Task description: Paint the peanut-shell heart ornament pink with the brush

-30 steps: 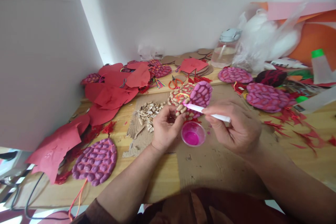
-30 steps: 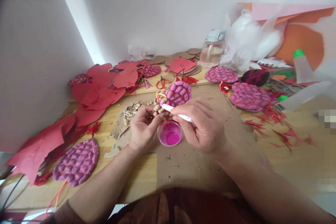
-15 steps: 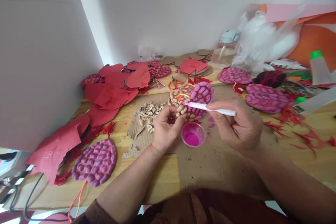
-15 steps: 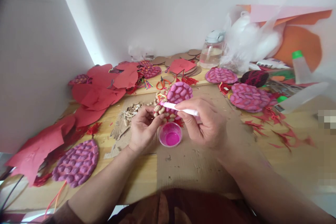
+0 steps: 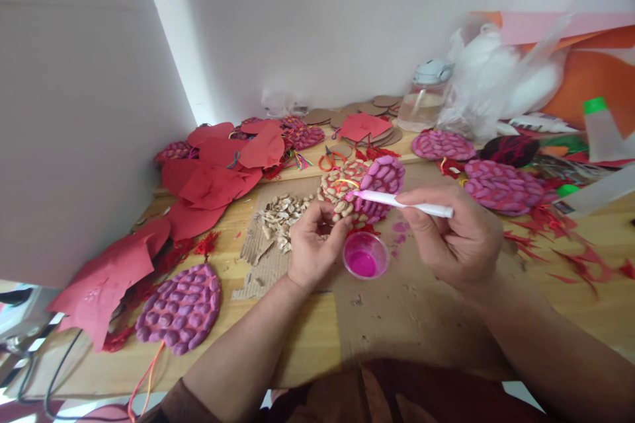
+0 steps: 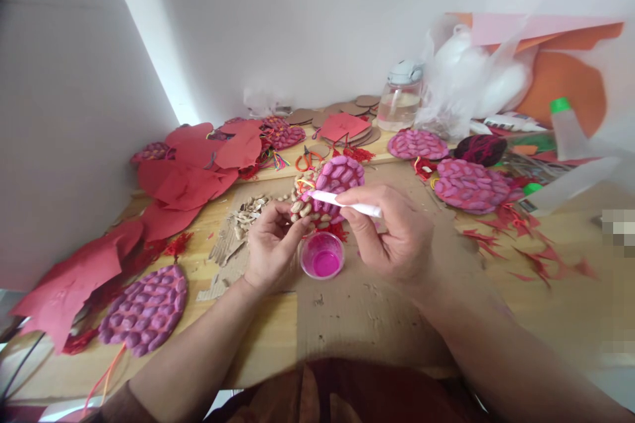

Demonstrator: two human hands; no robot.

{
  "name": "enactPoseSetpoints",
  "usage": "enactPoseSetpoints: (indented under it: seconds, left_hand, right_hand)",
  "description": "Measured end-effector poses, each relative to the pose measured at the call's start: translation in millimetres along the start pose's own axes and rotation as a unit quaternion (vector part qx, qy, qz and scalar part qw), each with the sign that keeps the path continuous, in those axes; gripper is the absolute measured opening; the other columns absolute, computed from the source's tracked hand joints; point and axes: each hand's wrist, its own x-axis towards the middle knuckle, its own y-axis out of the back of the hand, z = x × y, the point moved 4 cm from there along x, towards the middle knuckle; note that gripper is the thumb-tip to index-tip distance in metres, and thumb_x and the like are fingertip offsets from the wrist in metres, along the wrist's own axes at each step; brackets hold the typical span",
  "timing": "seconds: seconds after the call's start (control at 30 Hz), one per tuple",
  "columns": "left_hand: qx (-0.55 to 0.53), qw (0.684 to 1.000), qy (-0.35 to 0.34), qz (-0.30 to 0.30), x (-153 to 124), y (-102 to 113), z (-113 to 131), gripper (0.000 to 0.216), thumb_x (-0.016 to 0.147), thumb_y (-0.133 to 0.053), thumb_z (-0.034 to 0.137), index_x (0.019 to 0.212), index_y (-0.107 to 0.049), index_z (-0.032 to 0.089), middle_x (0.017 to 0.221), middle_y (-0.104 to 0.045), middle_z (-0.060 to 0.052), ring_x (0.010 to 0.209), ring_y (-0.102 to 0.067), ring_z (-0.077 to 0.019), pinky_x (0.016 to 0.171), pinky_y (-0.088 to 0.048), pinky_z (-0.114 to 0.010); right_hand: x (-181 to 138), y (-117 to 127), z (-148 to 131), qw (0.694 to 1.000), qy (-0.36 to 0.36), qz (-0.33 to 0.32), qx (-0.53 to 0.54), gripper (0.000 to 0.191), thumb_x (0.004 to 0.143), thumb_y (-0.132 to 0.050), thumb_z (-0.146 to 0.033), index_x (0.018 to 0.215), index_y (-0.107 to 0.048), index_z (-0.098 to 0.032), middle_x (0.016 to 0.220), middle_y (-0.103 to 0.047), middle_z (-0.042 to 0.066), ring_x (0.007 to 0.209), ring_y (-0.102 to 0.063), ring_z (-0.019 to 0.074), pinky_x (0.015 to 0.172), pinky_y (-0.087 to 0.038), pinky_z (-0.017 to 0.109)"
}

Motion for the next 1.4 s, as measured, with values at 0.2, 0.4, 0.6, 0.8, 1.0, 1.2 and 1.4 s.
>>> enactPoseSetpoints:
  seconds: [0.2,0.4,0.6,0.8,1.0,1.2,1.4]
  left_hand:
    - [0.018,1.000,-0.009,0.009,0.5,0.8,2.7,0.019,0.086,-0.075,0.033,0.092,-0.062,0.020,0.081,-0.063,-0.001,0.068,-0.058,-0.0126,0.063,-0.049,-0.023]
    - [0.023,1.000,-0.017,0.013,1.4,0.8,3.0,0.018,0.088,-0.073,0.033,0.095,-0.063,0.020,0.083,-0.066,-0.001,0.070,-0.061,-0.0130,0.064,-0.051,-0.023]
    - [0.026,0.998,-0.049,0.018,1.3,1.2,4.7,0.024,0.089,-0.073,0.030,0.110,-0.067,0.020,0.094,-0.072,-0.006,0.078,-0.068,-0.0156,0.071,-0.057,-0.027]
    - [0.025,0.999,-0.040,0.016,-0.8,0.2,5.5,0.028,0.088,-0.074,0.033,0.111,-0.069,0.019,0.095,-0.074,-0.007,0.081,-0.070,-0.0174,0.072,-0.059,-0.028]
    - [0.021,0.999,-0.030,0.013,-1.4,-1.2,5.4,0.027,0.088,-0.074,0.034,0.110,-0.070,0.020,0.094,-0.074,-0.007,0.079,-0.069,-0.0167,0.073,-0.059,-0.028]
    - [0.040,0.999,-0.035,0.012,-0.8,0.1,4.9,0.028,0.086,-0.076,0.033,0.110,-0.070,0.019,0.092,-0.074,-0.006,0.078,-0.069,-0.0163,0.071,-0.058,-0.027]
    - [0.050,0.998,-0.041,0.001,-1.1,0.5,1.6,0.025,0.089,-0.074,0.028,0.112,-0.070,0.020,0.094,-0.074,-0.006,0.079,-0.069,-0.0160,0.072,-0.058,-0.027]
  right_hand:
    - [0.1,-1.2,-0.9,1.000,0.013,0.002,-0.006,0.024,0.088,-0.068,-0.011,0.108,-0.070,-0.024,0.093,-0.075,0.002,0.084,-0.071,0.0178,0.075,-0.057,0.032]
    - [-1.0,1.6,1.1,1.000,-0.020,0.013,0.007,0.025,0.087,-0.068,-0.011,0.109,-0.071,-0.023,0.095,-0.075,0.003,0.084,-0.071,0.0179,0.075,-0.058,0.032]
    - [3.7,3.0,-11.7,1.000,-0.008,0.008,-0.015,0.026,0.087,-0.067,-0.008,0.109,-0.070,-0.022,0.095,-0.075,0.002,0.086,-0.072,0.0167,0.078,-0.059,0.029]
    - [0.2,6.6,-16.1,1.000,0.003,0.003,-0.025,0.025,0.088,-0.067,-0.009,0.109,-0.069,-0.023,0.095,-0.074,0.003,0.087,-0.071,0.0179,0.077,-0.057,0.032]
    - [-1.7,7.1,-17.3,0.997,0.051,0.006,-0.053,0.029,0.086,-0.067,-0.007,0.110,-0.067,-0.023,0.091,-0.074,0.003,0.086,-0.070,0.0195,0.078,-0.057,0.035]
    - [-1.8,3.7,-16.2,0.996,0.067,-0.002,-0.053,0.028,0.086,-0.067,-0.006,0.110,-0.066,-0.022,0.090,-0.074,0.003,0.086,-0.069,0.0201,0.079,-0.057,0.036]
    - [-3.9,5.4,-11.1,0.997,0.062,-0.001,-0.038,0.029,0.085,-0.068,-0.005,0.109,-0.067,-0.020,0.089,-0.074,0.004,0.085,-0.067,0.0193,0.078,-0.056,0.035]
